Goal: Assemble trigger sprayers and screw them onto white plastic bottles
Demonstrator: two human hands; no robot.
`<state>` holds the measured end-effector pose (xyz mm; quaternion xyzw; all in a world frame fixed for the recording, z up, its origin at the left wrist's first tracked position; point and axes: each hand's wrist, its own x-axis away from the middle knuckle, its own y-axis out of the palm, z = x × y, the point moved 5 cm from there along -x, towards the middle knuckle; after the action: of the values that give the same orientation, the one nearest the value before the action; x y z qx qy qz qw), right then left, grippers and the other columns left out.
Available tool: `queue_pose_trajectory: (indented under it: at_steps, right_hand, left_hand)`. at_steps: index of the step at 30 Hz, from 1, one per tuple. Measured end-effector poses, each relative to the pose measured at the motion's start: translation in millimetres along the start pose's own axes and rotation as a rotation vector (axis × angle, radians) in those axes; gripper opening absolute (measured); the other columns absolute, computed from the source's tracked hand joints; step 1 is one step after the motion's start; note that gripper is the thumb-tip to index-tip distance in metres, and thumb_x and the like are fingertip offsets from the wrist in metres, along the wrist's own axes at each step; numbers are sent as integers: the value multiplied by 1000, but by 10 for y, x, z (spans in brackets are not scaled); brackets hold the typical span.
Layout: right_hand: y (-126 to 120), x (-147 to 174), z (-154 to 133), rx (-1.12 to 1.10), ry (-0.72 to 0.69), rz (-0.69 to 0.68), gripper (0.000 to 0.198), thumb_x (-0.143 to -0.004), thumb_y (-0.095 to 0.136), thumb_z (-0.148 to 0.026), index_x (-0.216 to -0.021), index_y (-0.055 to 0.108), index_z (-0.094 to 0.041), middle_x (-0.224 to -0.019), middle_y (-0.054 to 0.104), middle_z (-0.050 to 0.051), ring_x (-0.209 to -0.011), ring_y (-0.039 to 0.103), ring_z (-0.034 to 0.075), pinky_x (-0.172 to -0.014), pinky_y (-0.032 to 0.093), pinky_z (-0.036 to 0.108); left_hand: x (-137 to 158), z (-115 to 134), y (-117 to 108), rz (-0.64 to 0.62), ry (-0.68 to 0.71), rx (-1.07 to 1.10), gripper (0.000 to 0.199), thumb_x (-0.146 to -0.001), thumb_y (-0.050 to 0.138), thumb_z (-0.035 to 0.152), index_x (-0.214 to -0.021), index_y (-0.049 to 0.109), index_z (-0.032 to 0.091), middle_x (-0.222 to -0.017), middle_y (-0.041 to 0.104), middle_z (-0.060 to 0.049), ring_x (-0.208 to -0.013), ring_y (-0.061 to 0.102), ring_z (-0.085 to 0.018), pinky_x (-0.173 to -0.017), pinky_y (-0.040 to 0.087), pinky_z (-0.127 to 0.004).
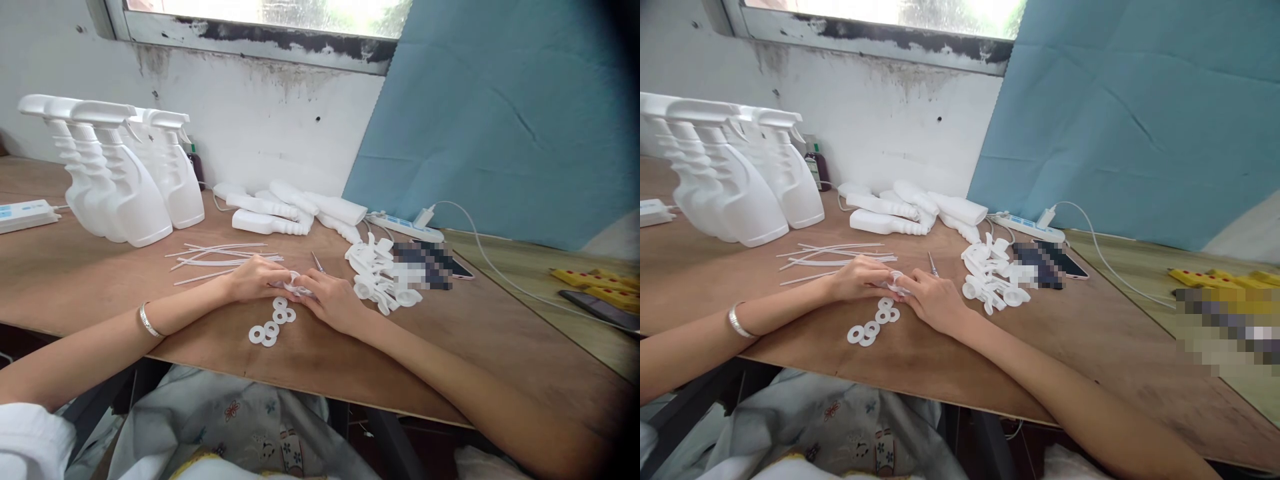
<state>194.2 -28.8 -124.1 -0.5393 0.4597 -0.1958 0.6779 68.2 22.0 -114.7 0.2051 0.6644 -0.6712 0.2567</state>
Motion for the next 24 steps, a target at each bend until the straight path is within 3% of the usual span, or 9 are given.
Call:
queue_pose_trajectory:
  at_steps: [8,15,19,24]
  right_hand:
    - [37,27,10,-33,-7,92,21,-87,46,-29,-104,53,-21,-86,59,3,-71,57,14,-60,39,23]
    - [53,41,20,-30,-11,111,23,-87,46,-29,-107,52,-20,-86,59,4,-73,58,15,-62,41,24]
    - [64,49,32,-24,-14,106,24,-87,45,-28,-109,52,-20,-87,60,4,-75,58,16,-64,43,25]
    - [67,54,29,-10,-14,109,25,-88,44,-28,-109,53,-20,-88,60,5,-76,59,17,-64,44,26]
  left_hand:
    - [-14,-1,-12,45,19,6,28,-79,56,42,-71,59,15,-64,64,-1,-55,58,-10,-50,39,-18]
    - [-22,-8,-22,-13,-63,-63,34,-78,53,49,-70,51,16,-56,57,2,-50,54,-10,-47,35,-19]
    - [-31,-18,-8,-84,-149,-97,37,-78,51,52,-83,49,16,-61,59,1,-51,56,-11,-47,36,-20]
    - [-39,5,0,-115,-143,-99,34,-81,48,50,-85,50,16,-65,62,-1,-56,59,-13,-50,37,-21]
